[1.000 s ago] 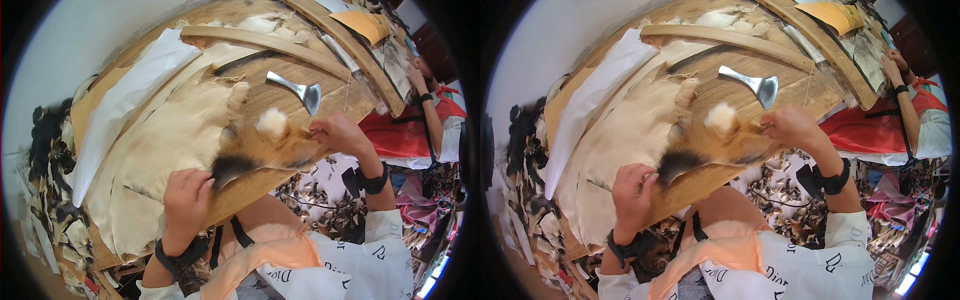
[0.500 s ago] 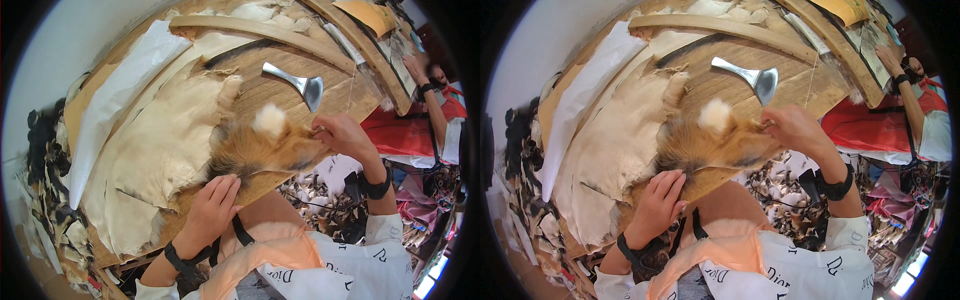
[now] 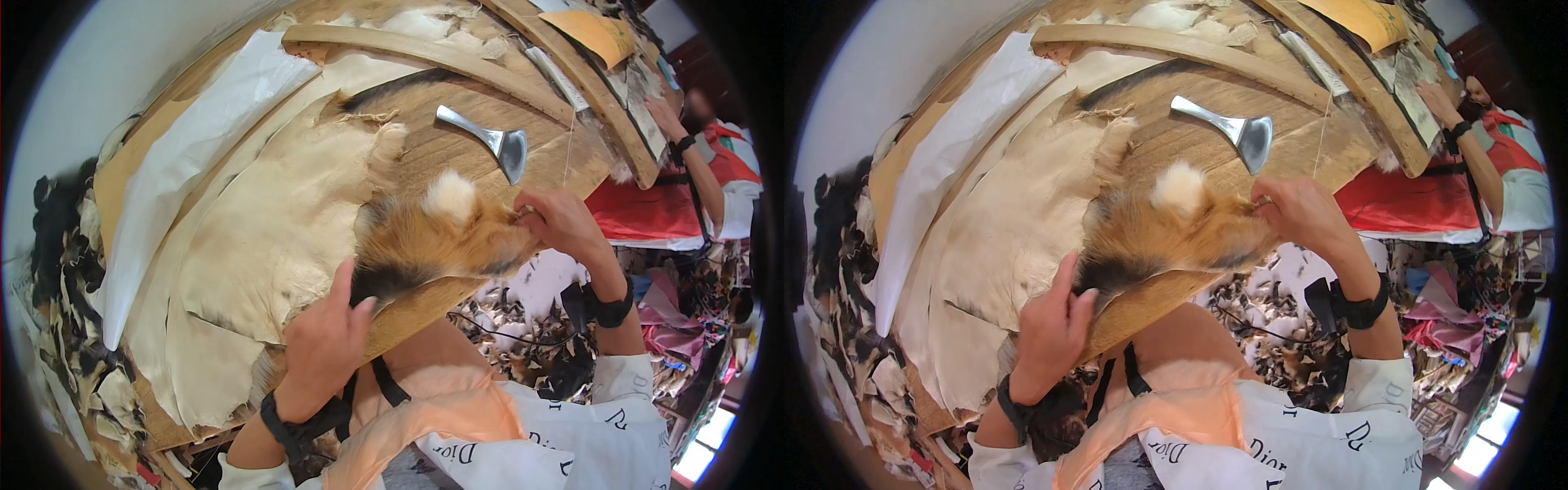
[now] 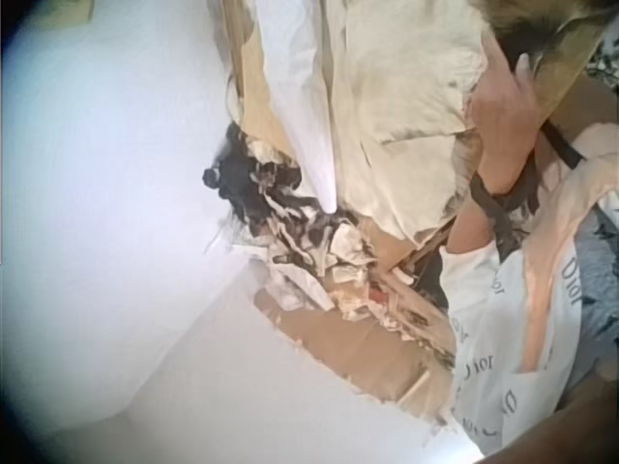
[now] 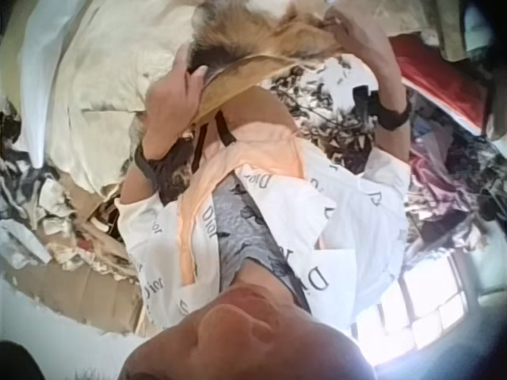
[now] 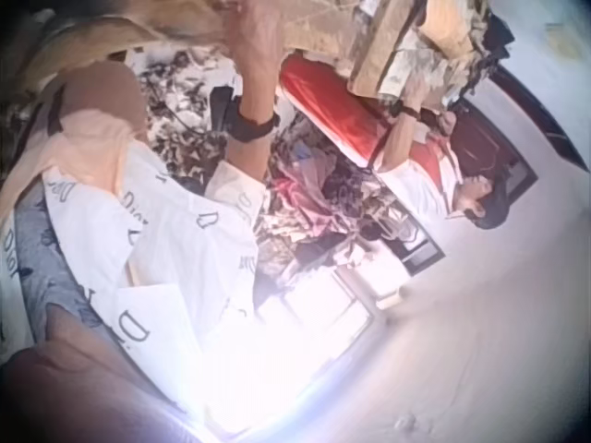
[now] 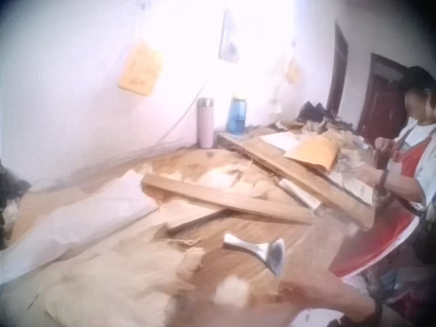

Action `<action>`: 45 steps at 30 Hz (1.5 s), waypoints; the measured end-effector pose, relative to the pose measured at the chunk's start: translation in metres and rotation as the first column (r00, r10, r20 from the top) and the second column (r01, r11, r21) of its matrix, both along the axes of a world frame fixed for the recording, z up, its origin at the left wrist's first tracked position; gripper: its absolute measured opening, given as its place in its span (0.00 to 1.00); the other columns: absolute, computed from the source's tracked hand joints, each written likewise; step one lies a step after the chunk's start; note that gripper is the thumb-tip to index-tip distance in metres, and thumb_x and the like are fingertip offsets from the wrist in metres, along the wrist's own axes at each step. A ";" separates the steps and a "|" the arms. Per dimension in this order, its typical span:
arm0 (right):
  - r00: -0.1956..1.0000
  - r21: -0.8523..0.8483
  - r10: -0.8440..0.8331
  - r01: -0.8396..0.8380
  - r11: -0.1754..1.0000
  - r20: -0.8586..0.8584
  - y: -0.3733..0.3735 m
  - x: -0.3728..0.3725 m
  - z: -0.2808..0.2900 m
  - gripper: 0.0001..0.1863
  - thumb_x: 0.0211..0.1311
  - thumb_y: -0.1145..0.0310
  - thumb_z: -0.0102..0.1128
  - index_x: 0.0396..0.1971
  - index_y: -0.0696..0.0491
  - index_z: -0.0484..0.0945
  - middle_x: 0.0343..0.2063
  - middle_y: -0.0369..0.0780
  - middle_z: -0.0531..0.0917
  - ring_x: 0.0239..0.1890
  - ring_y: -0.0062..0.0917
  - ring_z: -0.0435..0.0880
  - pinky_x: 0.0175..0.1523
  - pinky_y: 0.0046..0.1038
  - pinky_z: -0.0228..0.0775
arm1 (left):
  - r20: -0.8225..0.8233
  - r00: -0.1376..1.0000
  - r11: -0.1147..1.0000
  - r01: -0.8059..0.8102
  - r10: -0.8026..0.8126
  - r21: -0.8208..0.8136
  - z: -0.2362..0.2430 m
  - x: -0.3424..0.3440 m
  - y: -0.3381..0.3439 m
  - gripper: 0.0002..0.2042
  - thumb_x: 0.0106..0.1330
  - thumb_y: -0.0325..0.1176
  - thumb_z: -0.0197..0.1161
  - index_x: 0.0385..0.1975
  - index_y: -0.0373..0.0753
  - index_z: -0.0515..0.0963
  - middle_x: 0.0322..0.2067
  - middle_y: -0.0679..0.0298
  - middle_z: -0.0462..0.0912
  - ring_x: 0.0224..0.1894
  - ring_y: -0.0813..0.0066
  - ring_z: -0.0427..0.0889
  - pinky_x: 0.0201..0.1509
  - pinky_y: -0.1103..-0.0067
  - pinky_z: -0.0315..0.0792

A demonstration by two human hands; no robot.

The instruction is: Hand-sewing and marking processed fur pelts using templates and tools.

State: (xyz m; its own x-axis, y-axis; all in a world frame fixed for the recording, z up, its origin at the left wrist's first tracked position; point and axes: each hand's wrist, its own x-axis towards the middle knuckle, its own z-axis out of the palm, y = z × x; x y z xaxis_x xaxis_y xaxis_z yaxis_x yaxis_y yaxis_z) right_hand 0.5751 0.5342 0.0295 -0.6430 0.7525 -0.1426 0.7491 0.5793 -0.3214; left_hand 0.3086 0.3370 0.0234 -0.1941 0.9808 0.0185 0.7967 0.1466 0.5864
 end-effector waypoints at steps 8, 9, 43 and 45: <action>0.996 0.051 -0.093 0.094 0.994 -0.017 -0.008 -0.002 -0.008 0.08 0.48 0.72 0.56 0.31 0.54 0.75 0.23 0.45 0.79 0.29 0.40 0.78 0.33 0.34 0.68 | -0.058 0.935 0.930 0.339 -0.350 -0.142 -0.010 0.012 -0.002 0.19 0.58 0.34 0.56 0.51 0.58 0.73 0.13 0.59 0.74 0.16 0.60 0.74 0.18 0.69 0.67; 0.995 0.053 -0.096 0.096 0.994 -0.012 -0.009 -0.003 -0.009 0.08 0.48 0.72 0.56 0.31 0.54 0.75 0.23 0.45 0.79 0.29 0.40 0.78 0.33 0.34 0.68 | -0.054 0.931 0.926 0.353 -0.362 -0.133 -0.011 0.010 -0.005 0.19 0.58 0.34 0.57 0.51 0.57 0.74 0.15 0.59 0.74 0.17 0.60 0.75 0.19 0.69 0.67; 0.758 -0.300 0.072 -0.342 0.890 -0.649 -0.160 -0.253 0.030 0.06 0.53 0.79 0.53 0.32 0.57 0.76 0.28 0.43 0.80 0.30 0.32 0.80 0.36 0.27 0.72 | -0.021 0.994 0.991 -0.109 0.111 0.074 0.019 -0.201 -0.121 0.13 0.58 0.24 0.56 0.44 0.35 0.74 0.45 0.54 0.73 0.47 0.55 0.72 0.51 0.69 0.67; 0.706 -0.457 -0.114 -0.318 0.831 -0.699 -0.172 -0.284 0.016 0.13 0.53 0.80 0.49 0.40 0.57 0.72 0.30 0.45 0.80 0.32 0.33 0.81 0.39 0.29 0.73 | -0.100 0.993 0.981 -0.035 0.055 0.189 0.014 -0.206 -0.119 0.16 0.58 0.23 0.56 0.47 0.34 0.73 0.47 0.53 0.73 0.51 0.55 0.71 0.53 0.70 0.67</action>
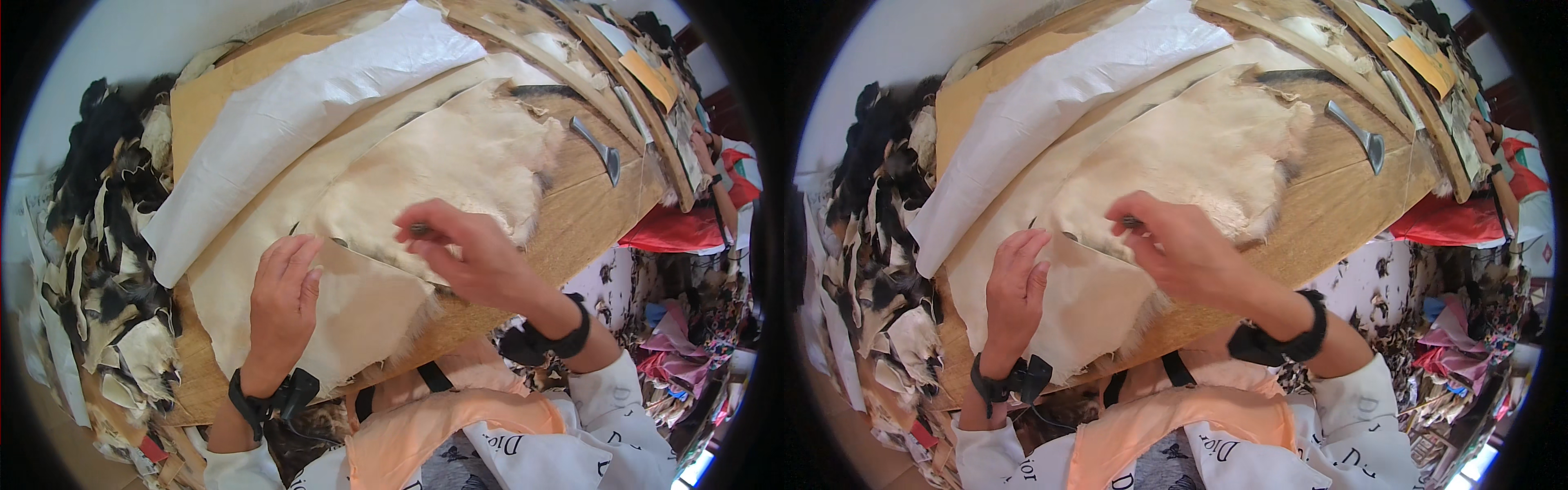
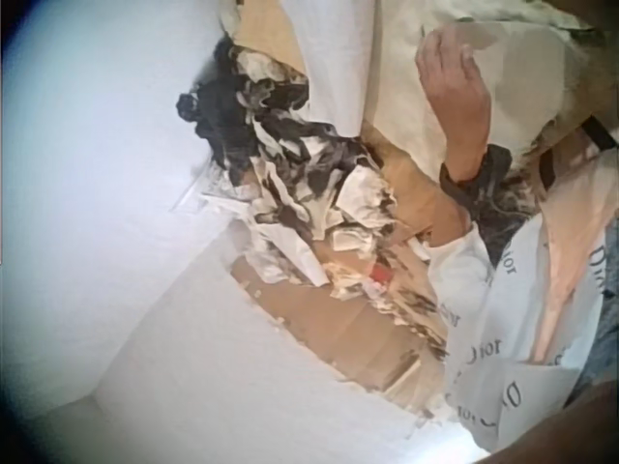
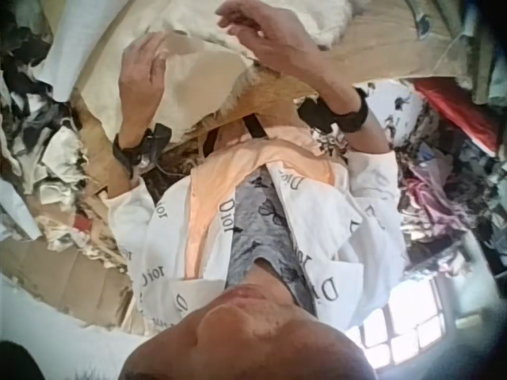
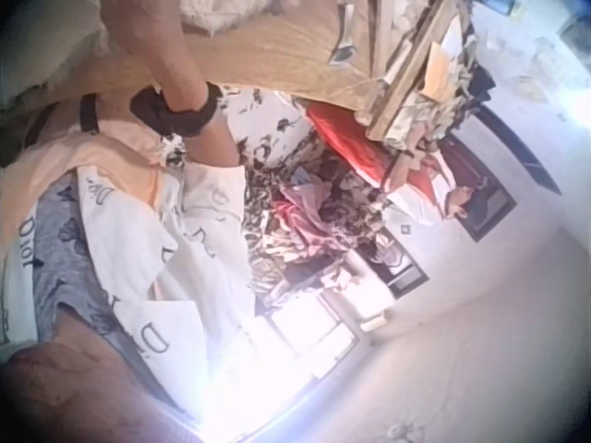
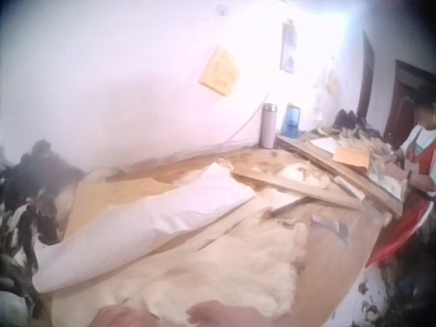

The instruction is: Hand-sewing and marking processed fur pelts using templates and tools.

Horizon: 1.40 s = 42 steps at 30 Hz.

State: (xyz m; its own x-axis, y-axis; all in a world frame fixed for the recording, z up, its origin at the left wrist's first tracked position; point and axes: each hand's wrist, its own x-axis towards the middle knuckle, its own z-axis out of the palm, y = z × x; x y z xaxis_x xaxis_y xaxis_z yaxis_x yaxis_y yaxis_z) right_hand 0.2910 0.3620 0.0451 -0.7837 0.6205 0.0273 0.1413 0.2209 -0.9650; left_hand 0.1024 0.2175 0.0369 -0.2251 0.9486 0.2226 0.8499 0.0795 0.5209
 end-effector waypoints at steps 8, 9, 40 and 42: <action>0.984 0.016 0.097 -0.100 0.995 0.147 -0.032 -0.047 -0.037 0.20 0.57 0.74 0.51 0.50 0.60 0.62 0.32 0.48 0.78 0.32 0.38 0.79 0.37 0.32 0.70 | 0.102 0.983 0.982 0.161 -0.150 -0.104 -0.010 -0.011 0.005 0.23 0.62 0.26 0.52 0.59 0.37 0.62 0.59 0.54 0.63 0.62 0.54 0.61 0.63 0.70 0.58; 0.972 0.004 0.090 -0.093 0.996 0.216 -0.035 -0.048 -0.036 0.19 0.57 0.72 0.52 0.48 0.60 0.64 0.28 0.49 0.79 0.30 0.41 0.79 0.34 0.34 0.68 | 0.053 0.968 0.959 0.251 -0.246 -0.133 -0.012 -0.012 0.006 0.24 0.62 0.28 0.52 0.60 0.37 0.61 0.61 0.54 0.62 0.64 0.53 0.58 0.64 0.68 0.56; 0.761 0.239 0.300 -0.507 0.828 0.575 -0.011 0.054 -0.002 0.08 0.52 0.65 0.54 0.18 0.52 0.75 0.10 0.43 0.74 0.15 0.41 0.75 0.23 0.40 0.67 | -0.141 0.896 0.845 0.332 -0.422 -0.418 -0.019 0.003 -0.007 0.32 0.57 0.48 0.57 0.62 0.43 0.59 0.65 0.66 0.54 0.68 0.65 0.49 0.66 0.57 0.44; 0.891 0.335 0.195 -0.346 0.876 0.410 -0.005 0.052 0.013 0.06 0.53 0.67 0.53 0.22 0.52 0.75 0.18 0.40 0.78 0.23 0.37 0.78 0.26 0.35 0.68 | -0.171 0.905 0.865 0.295 -0.389 -0.406 -0.013 0.005 -0.010 0.31 0.59 0.47 0.56 0.62 0.43 0.59 0.65 0.66 0.54 0.68 0.64 0.49 0.65 0.56 0.44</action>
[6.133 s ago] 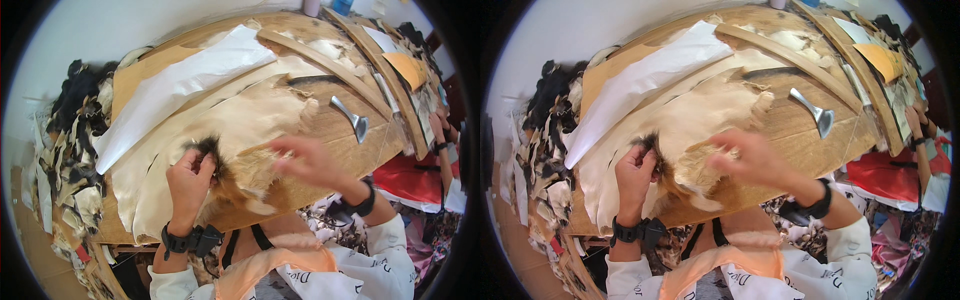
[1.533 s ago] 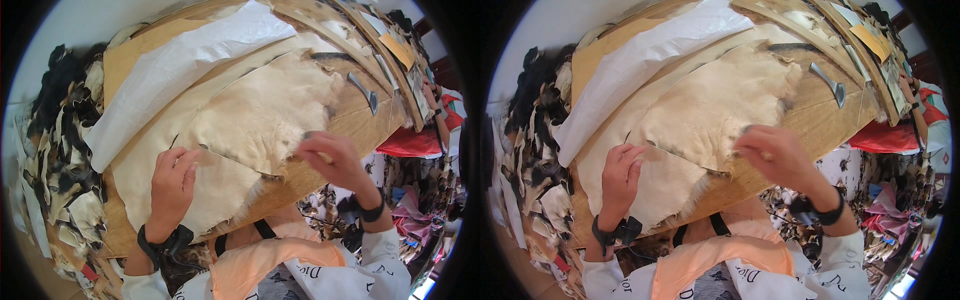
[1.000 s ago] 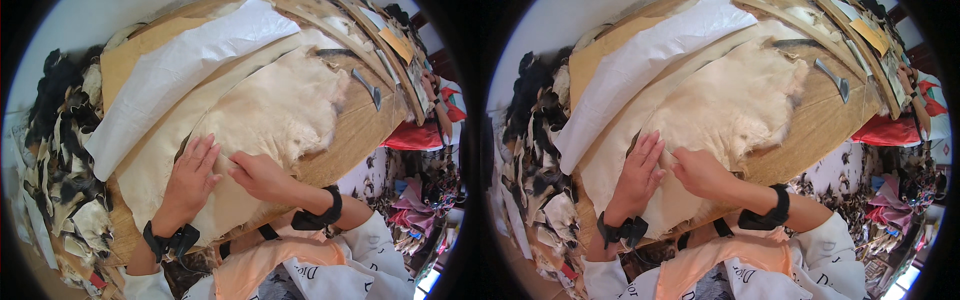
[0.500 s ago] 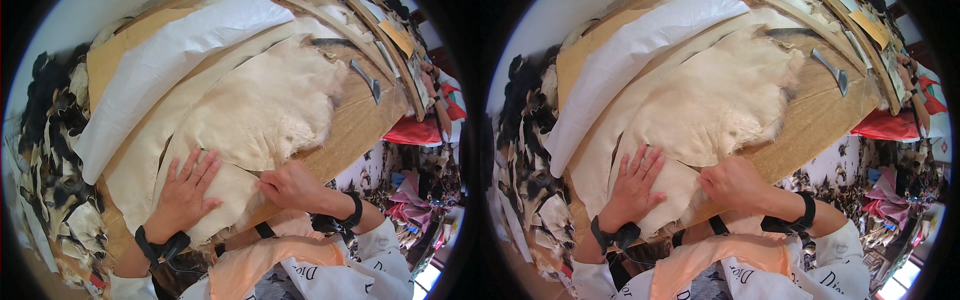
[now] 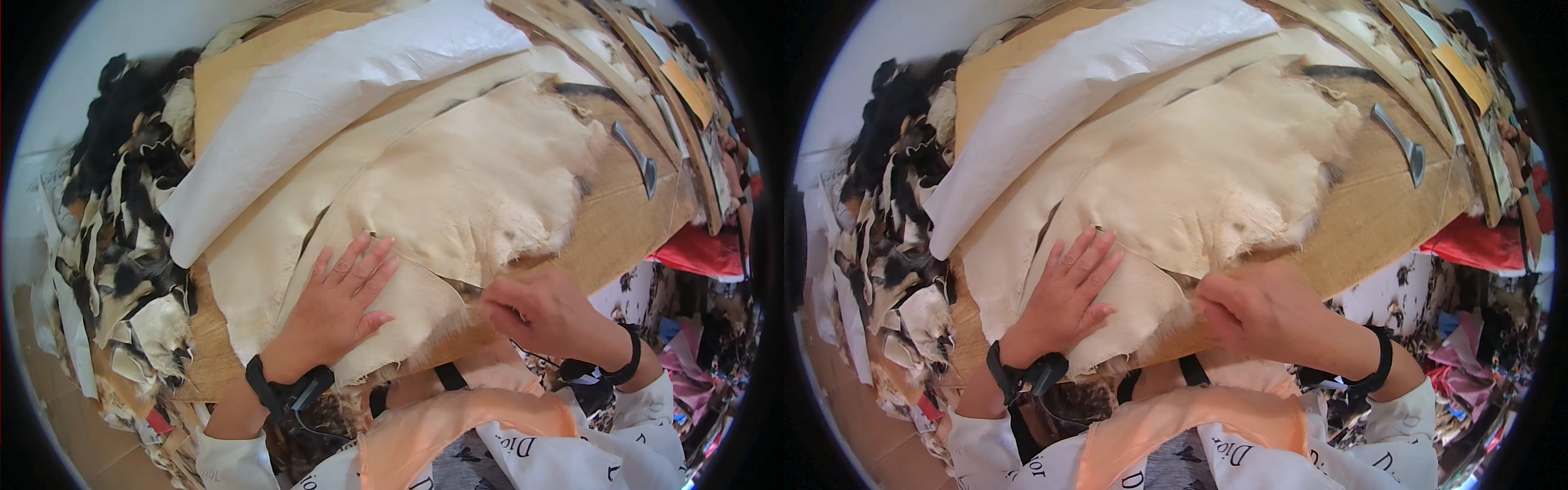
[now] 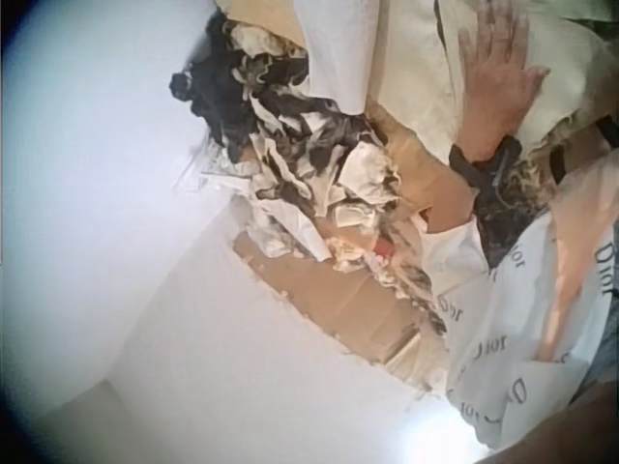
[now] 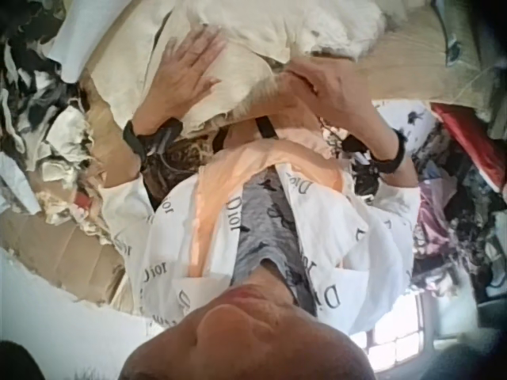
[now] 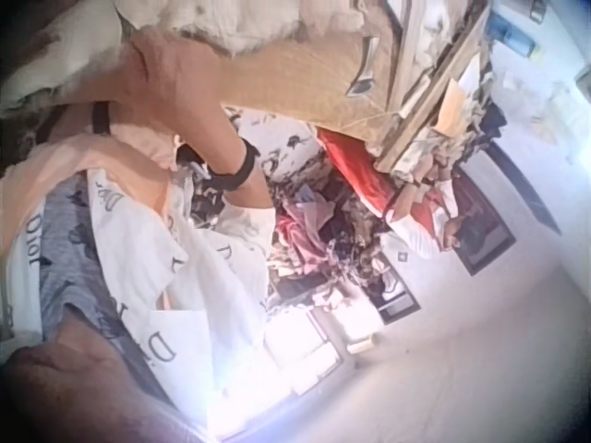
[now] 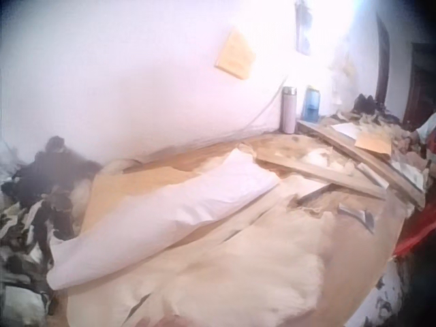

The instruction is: Hand-sewing and marking processed fur pelts using templates and tools.

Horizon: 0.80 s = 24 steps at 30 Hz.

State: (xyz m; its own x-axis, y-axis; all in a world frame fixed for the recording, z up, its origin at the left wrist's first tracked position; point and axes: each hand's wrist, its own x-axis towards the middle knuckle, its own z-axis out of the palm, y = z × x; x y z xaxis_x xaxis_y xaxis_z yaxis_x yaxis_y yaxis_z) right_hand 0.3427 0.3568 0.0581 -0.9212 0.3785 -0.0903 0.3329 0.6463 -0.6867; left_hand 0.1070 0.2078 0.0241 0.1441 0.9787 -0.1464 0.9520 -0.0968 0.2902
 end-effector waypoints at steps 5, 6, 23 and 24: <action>0.989 0.386 0.149 -0.126 0.914 -0.028 0.017 -0.032 -0.018 0.14 0.52 0.69 0.53 0.42 0.49 0.74 0.42 0.36 0.77 0.50 0.31 0.73 0.45 0.29 0.67 | -0.215 0.950 0.971 -0.205 0.228 0.124 0.002 -0.012 0.007 0.31 0.63 0.51 0.48 0.63 0.42 0.57 0.66 0.64 0.53 0.68 0.59 0.47 0.65 0.52 0.39; 0.970 0.496 0.232 -0.168 0.852 -0.070 0.018 -0.035 -0.028 0.20 0.52 0.69 0.52 0.48 0.47 0.72 0.49 0.35 0.74 0.58 0.30 0.67 0.53 0.29 0.64 | -0.268 0.944 0.981 -0.179 0.194 0.080 0.001 -0.011 0.010 0.31 0.63 0.53 0.46 0.63 0.42 0.56 0.66 0.65 0.52 0.68 0.58 0.45 0.65 0.49 0.37; 0.974 0.320 0.163 -0.106 0.942 -0.155 0.027 -0.012 -0.041 0.16 0.46 0.70 0.55 0.39 0.55 0.72 0.36 0.38 0.72 0.46 0.32 0.70 0.49 0.31 0.63 | -0.016 0.981 0.981 -0.195 0.196 0.011 0.029 0.002 0.038 0.30 0.64 0.43 0.50 0.64 0.38 0.53 0.65 0.59 0.52 0.67 0.52 0.47 0.64 0.51 0.42; 0.974 0.326 0.133 -0.068 0.943 -0.184 0.024 -0.013 -0.042 0.13 0.45 0.70 0.54 0.34 0.56 0.72 0.31 0.38 0.71 0.40 0.31 0.71 0.44 0.30 0.65 | 0.057 0.989 0.988 -0.140 0.137 0.060 0.036 0.007 0.051 0.29 0.64 0.41 0.50 0.63 0.38 0.54 0.65 0.57 0.53 0.67 0.53 0.49 0.64 0.53 0.45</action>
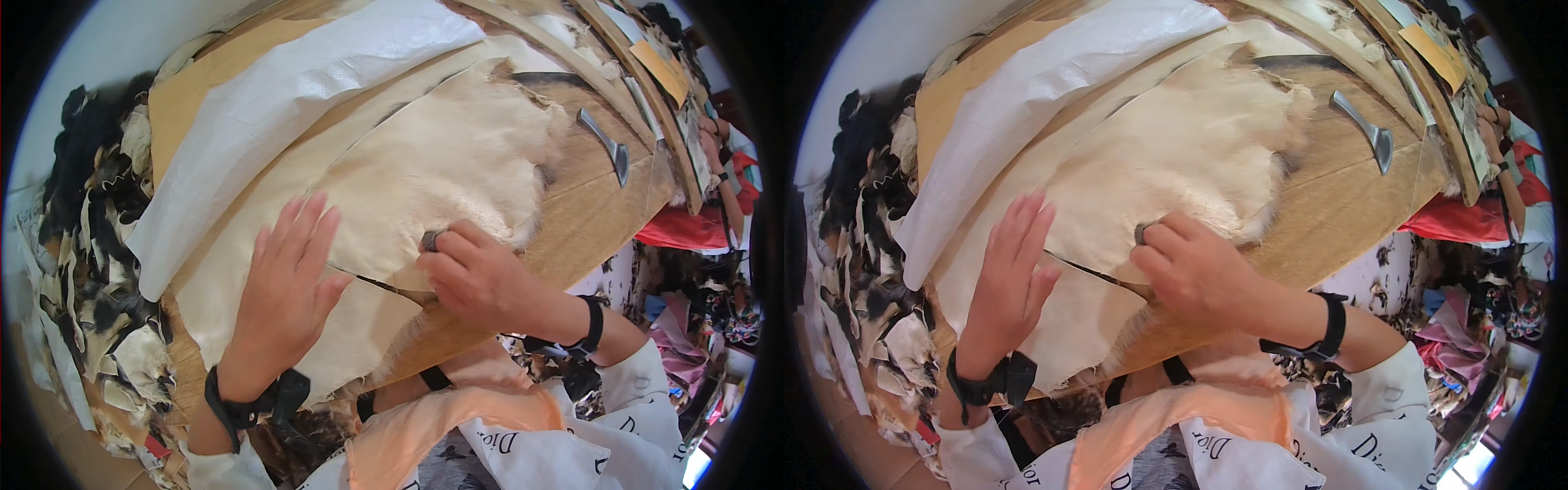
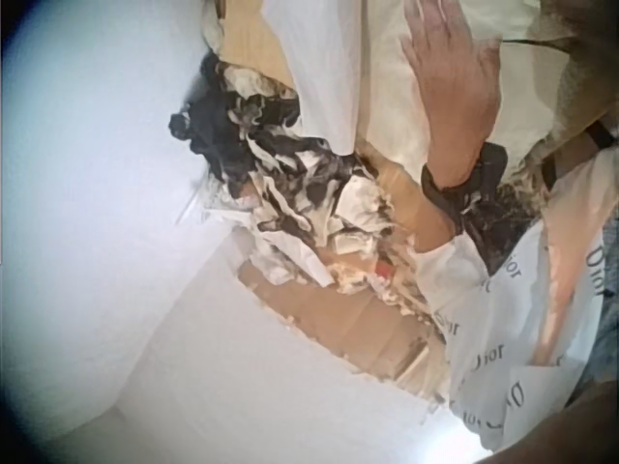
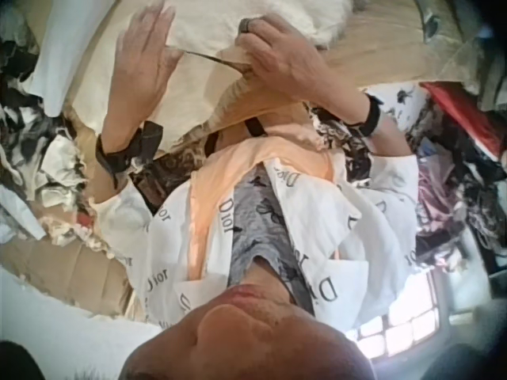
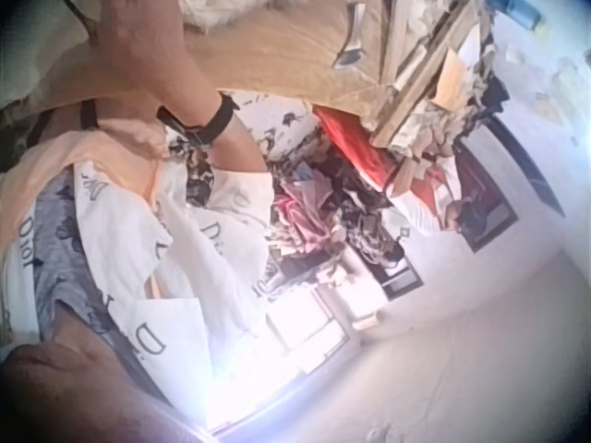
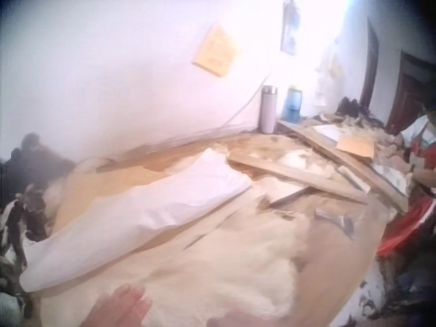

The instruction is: Hand-sewing and marking processed fur pelts using templates and tools.

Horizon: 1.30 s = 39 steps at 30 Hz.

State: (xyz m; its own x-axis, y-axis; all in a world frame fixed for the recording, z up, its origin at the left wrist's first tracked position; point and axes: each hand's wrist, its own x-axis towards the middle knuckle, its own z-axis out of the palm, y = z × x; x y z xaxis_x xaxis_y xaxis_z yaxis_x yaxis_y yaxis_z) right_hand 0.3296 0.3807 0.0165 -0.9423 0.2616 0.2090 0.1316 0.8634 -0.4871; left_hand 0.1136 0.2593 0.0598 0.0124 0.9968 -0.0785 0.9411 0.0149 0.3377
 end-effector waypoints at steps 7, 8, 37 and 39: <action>0.996 0.228 0.092 -0.086 0.970 -0.016 -0.014 -0.006 -0.010 0.10 0.42 0.70 0.52 0.28 0.56 0.71 0.26 0.37 0.69 0.32 0.27 0.69 0.37 0.24 0.64 | -0.235 0.966 0.964 0.160 -0.109 0.213 -0.057 -0.012 0.085 0.25 0.68 0.43 0.44 0.62 0.39 0.56 0.64 0.58 0.55 0.66 0.58 0.53 0.65 0.58 0.48; 0.994 0.289 0.102 -0.088 0.953 -0.031 -0.015 -0.005 -0.010 0.09 0.42 0.69 0.52 0.26 0.56 0.71 0.26 0.37 0.69 0.32 0.27 0.69 0.37 0.24 0.64 | -0.236 0.965 0.962 0.165 -0.112 0.217 -0.063 -0.013 0.087 0.25 0.68 0.43 0.44 0.62 0.39 0.56 0.64 0.58 0.55 0.66 0.58 0.53 0.65 0.58 0.48; 0.997 -0.098 -0.056 0.051 0.994 -0.046 0.010 0.024 0.014 0.07 0.45 0.73 0.56 0.27 0.53 0.71 0.25 0.37 0.71 0.32 0.32 0.72 0.38 0.31 0.66 | -0.138 0.981 0.984 0.149 -0.136 0.095 -0.066 -0.006 0.091 0.30 0.62 0.43 0.51 0.62 0.37 0.55 0.66 0.63 0.51 0.69 0.65 0.46 0.67 0.54 0.39; 0.974 -0.085 -0.216 0.210 0.974 -0.067 0.039 0.047 0.014 0.07 0.47 0.74 0.57 0.29 0.53 0.72 0.25 0.38 0.73 0.31 0.33 0.73 0.36 0.31 0.66 | -0.119 0.983 0.985 0.151 -0.142 0.077 -0.070 -0.003 0.094 0.31 0.61 0.41 0.52 0.63 0.36 0.54 0.66 0.60 0.51 0.69 0.62 0.46 0.67 0.54 0.37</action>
